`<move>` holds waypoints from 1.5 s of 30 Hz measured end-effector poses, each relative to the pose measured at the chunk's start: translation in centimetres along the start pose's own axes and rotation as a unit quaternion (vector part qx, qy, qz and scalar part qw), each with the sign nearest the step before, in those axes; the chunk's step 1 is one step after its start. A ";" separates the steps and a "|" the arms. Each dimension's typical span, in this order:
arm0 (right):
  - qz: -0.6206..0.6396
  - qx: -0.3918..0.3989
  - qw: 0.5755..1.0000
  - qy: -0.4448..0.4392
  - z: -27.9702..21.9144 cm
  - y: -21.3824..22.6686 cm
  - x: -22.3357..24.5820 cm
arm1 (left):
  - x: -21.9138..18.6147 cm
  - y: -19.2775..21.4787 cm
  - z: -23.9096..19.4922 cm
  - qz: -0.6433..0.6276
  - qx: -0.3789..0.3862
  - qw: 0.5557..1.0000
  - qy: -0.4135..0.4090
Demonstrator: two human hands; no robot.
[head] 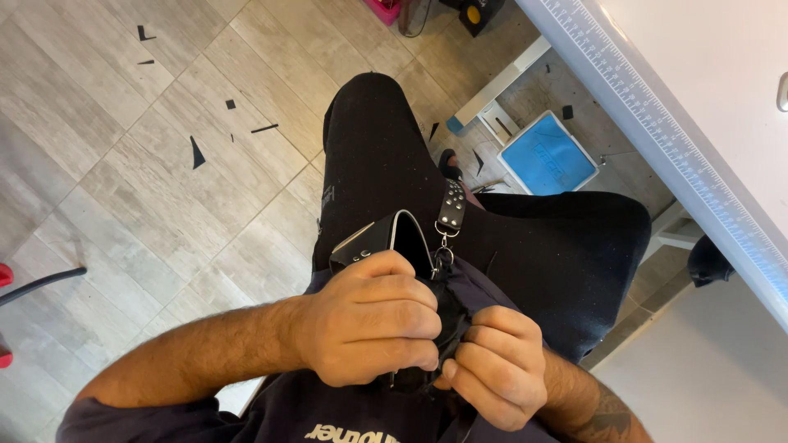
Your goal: Trimming excess threads and leather scraps from a black leather bag using snips
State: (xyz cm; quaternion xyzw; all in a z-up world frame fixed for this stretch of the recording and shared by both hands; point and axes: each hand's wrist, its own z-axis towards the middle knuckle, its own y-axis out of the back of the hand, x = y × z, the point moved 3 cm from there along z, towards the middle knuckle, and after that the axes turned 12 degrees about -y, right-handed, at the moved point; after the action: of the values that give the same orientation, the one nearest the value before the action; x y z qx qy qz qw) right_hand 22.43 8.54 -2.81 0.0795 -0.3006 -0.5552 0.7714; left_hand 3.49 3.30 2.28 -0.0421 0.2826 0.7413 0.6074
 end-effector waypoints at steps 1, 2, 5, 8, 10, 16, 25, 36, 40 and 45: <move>0.000 0.000 1.000 -0.001 0.3 0.3 0.1 | 0.0 0.1 0.1 -0.001 0.000 1.000 0.001; 0.009 0.023 1.000 -0.015 0.6 0.5 0.1 | 0.0 0.1 0.1 0.000 0.004 1.000 0.000; 0.031 0.059 0.996 -0.053 1.5 1.5 0.2 | -0.2 0.2 0.3 0.002 0.021 1.000 -0.002; 0.046 0.051 0.987 -0.142 3.4 2.6 0.4 | -0.3 0.0 0.8 0.014 0.029 0.999 -0.010; 0.046 0.035 0.977 -0.205 3.4 5.1 0.4 | -0.4 -0.2 1.0 0.024 0.019 0.999 -0.017; -0.069 0.402 0.795 -0.450 3.8 10.9 1.1 | -0.6 -2.3 1.3 0.037 0.020 0.998 -0.039; -0.120 0.493 0.749 -0.427 5.0 11.6 3.9 | -1.6 -3.7 1.0 0.113 0.031 0.990 -0.073; -0.255 0.543 0.694 -0.398 5.0 9.6 7.0 | -1.9 -5.1 0.8 0.102 0.030 0.993 -0.051; -0.311 0.525 0.700 -0.371 5.1 9.1 8.0 | -2.2 -5.7 0.4 0.076 0.019 0.997 -0.010; -0.304 0.547 0.686 -0.371 5.1 9.0 8.4 | -2.3 -6.0 0.6 0.083 0.000 0.997 0.000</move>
State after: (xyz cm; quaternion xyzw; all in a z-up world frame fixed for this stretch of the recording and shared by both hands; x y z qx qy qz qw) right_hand 28.60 5.39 8.55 0.3620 -0.7718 -0.4805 0.2057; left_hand 9.77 2.15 1.47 -0.0189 0.2851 0.7890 0.5439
